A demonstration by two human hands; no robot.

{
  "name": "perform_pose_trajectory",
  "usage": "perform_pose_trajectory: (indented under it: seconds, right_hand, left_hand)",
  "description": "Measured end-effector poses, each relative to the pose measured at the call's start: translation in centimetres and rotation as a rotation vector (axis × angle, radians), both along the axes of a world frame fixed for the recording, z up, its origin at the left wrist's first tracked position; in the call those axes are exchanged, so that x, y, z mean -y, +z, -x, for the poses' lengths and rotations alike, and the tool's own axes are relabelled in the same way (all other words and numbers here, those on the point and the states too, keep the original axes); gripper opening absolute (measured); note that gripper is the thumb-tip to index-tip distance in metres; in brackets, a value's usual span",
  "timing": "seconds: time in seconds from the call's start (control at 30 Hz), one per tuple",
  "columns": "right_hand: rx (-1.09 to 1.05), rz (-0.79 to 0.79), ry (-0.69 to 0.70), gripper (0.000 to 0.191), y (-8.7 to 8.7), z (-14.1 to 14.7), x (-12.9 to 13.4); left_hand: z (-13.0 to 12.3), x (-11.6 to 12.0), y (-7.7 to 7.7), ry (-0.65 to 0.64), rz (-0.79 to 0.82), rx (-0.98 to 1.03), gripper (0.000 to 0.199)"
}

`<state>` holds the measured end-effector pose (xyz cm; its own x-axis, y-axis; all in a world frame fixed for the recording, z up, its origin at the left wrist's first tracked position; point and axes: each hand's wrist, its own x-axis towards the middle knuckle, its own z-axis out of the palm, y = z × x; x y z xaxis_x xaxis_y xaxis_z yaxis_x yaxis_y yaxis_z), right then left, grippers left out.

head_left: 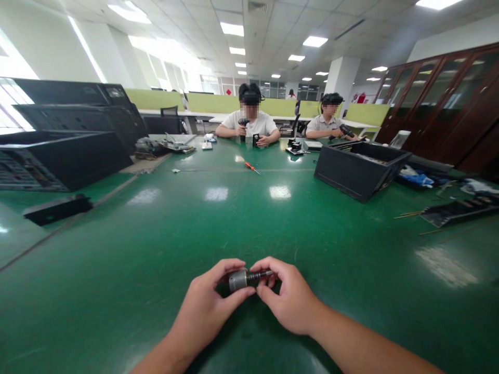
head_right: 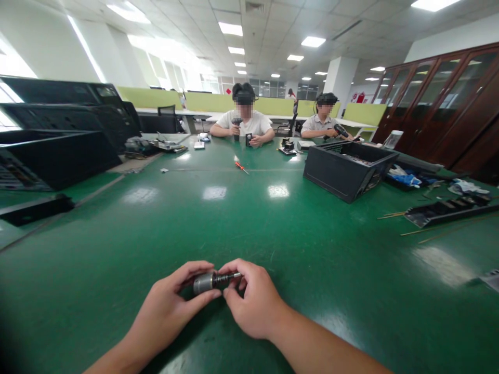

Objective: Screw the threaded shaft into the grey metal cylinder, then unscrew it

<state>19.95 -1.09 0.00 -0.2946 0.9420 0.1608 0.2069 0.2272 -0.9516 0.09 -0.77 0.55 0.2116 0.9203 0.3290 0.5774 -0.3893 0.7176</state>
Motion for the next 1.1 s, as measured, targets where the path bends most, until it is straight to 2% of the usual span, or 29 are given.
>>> perform_pose_trajectory:
  seconds: [0.1,0.3,0.7,1.1]
  right_hand:
    - [0.025,0.014,0.023,0.028,0.18,-0.16,-0.03]
    - [0.014,0.044,-0.004,0.021,0.07,-0.13,-0.2]
    - [-0.029,0.104,-0.033,0.017,-0.12,0.01,-0.54]
    - [-0.022,0.061,-0.047,0.014,0.24,-0.01,-0.5]
  left_hand:
    - [-0.01,0.05,-0.02,-0.016,0.009,-0.039,0.026]
    - [-0.04,0.39,0.01,-0.035,0.003,-0.035,0.023]
    - [-0.16,0.3,0.24,-0.031,-0.043,-0.009,0.026]
    - [0.26,0.28,0.19,-0.027,-0.107,-0.043,0.028]
